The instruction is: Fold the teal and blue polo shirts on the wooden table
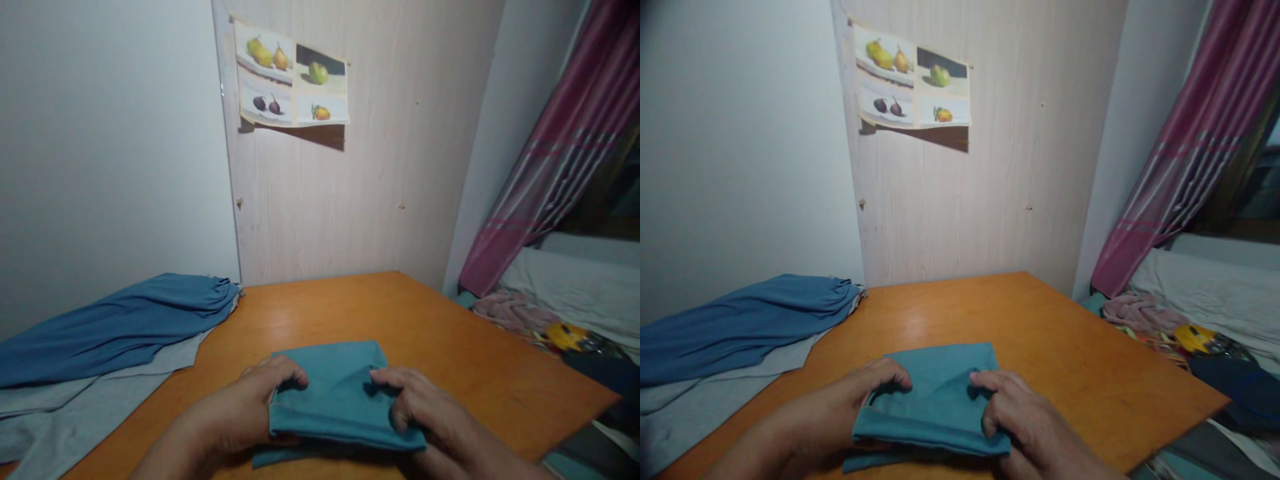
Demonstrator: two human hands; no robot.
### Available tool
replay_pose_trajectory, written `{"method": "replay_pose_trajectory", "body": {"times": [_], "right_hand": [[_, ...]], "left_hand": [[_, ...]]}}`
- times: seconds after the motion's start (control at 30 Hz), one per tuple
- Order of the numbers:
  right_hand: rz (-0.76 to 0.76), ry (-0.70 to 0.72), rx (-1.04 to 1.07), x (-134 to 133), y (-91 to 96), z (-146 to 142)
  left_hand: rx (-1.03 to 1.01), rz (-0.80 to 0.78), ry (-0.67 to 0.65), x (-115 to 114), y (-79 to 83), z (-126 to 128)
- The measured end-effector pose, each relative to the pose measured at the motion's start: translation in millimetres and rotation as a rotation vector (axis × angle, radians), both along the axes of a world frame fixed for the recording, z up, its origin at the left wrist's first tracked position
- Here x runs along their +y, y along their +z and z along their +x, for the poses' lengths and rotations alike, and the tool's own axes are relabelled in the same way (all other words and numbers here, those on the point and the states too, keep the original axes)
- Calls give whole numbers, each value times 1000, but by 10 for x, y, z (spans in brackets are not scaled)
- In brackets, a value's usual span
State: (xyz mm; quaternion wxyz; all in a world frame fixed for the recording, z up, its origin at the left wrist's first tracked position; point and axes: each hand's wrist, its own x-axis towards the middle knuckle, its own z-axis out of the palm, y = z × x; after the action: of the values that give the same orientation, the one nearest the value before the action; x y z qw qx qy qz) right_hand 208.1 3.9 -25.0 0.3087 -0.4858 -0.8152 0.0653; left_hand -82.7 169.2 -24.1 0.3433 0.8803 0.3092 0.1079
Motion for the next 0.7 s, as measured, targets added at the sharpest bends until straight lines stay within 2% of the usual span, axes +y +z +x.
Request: {"method": "replay_pose_trajectory", "body": {"times": [0.17, 0.3, 0.4, 0.53, 0.63, 0.7], "right_hand": [[-18, -34, 11, 40, -25, 16], [-173, -96, 143, 101, -30, 69], [-332, -119, 322, 259, -41, 134], [-592, 51, 697, 588, -126, 196], [-692, 77, 898, 785, -193, 210], [-748, 85, 955, 859, -203, 215]], "left_hand": [[-6, -86, -1, -8, 2, -2], [-81, -79, 59, 13, -48, 20], [-174, -99, 110, 56, -120, 69], [-341, -289, 35, 138, -225, 121], [-345, -355, 141, 208, -280, 117], [-334, -392, 217, 247, -289, 103]]}}
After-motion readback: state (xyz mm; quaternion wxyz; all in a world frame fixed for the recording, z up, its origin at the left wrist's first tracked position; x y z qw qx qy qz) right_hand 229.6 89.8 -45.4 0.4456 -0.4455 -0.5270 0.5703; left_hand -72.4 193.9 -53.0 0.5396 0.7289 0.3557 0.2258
